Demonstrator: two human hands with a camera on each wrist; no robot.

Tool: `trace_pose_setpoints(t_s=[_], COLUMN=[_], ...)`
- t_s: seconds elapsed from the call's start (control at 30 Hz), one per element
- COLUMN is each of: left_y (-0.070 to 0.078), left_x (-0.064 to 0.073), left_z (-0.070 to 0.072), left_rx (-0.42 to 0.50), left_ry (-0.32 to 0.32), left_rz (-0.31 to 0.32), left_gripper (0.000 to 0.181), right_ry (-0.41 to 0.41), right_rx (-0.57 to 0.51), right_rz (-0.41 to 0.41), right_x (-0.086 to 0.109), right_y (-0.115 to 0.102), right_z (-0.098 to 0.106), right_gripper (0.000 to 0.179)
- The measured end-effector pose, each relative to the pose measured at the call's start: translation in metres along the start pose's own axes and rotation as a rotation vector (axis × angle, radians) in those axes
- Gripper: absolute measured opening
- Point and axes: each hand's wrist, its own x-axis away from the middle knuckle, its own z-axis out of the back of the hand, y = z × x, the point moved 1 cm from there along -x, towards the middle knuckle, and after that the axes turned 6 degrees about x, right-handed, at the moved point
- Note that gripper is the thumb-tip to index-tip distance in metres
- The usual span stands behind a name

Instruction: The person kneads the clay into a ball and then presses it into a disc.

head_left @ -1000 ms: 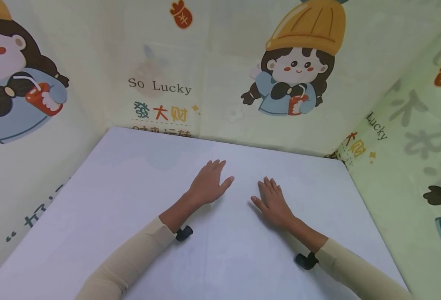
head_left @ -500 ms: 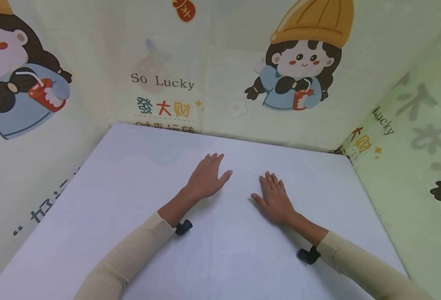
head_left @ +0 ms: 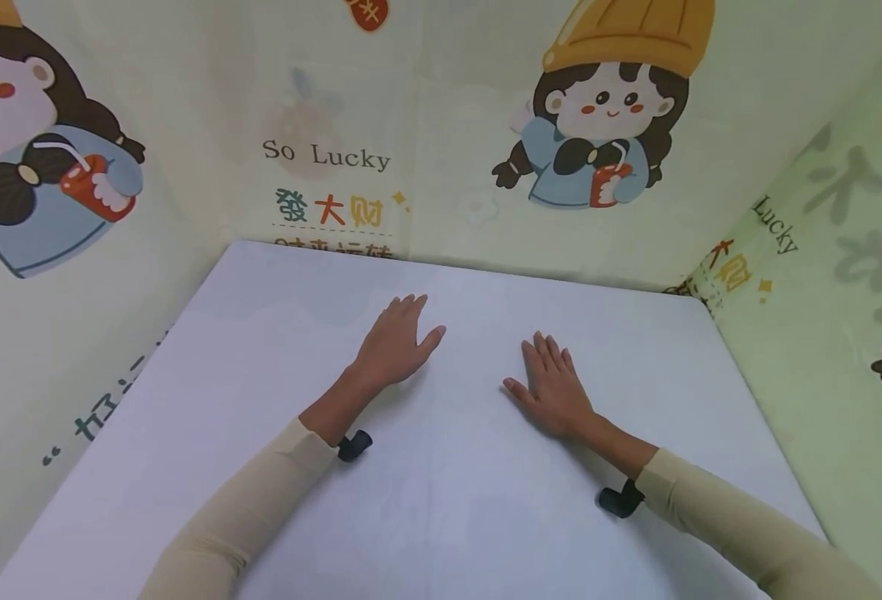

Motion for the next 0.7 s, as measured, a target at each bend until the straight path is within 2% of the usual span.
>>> trace_pose_setpoints(t_s=[0.27,0.5,0.7], left_y=[-0.018,-0.030,-0.039], left_x=[0.009,0.015,0.019], left_z=[0.009,0.019,0.021], left_rx=[0.019,0.003,-0.019], left_ry=[0.039,0.046,0.053], left_rz=[0.043,0.063,0.078], left_gripper=[0.073,0.073,0.074], right_ry=[-0.031,-0.017,-0.005], right_rx=[0.027,0.043,0.042], right_rz=[0.014,0.022,0.013], right_x=[-0.005,-0.006,-0.002], right_y=[0.000,0.002,0.001], right_z=[0.001,-0.003,-0.007], right_gripper=[0.085,0.086,0.087])
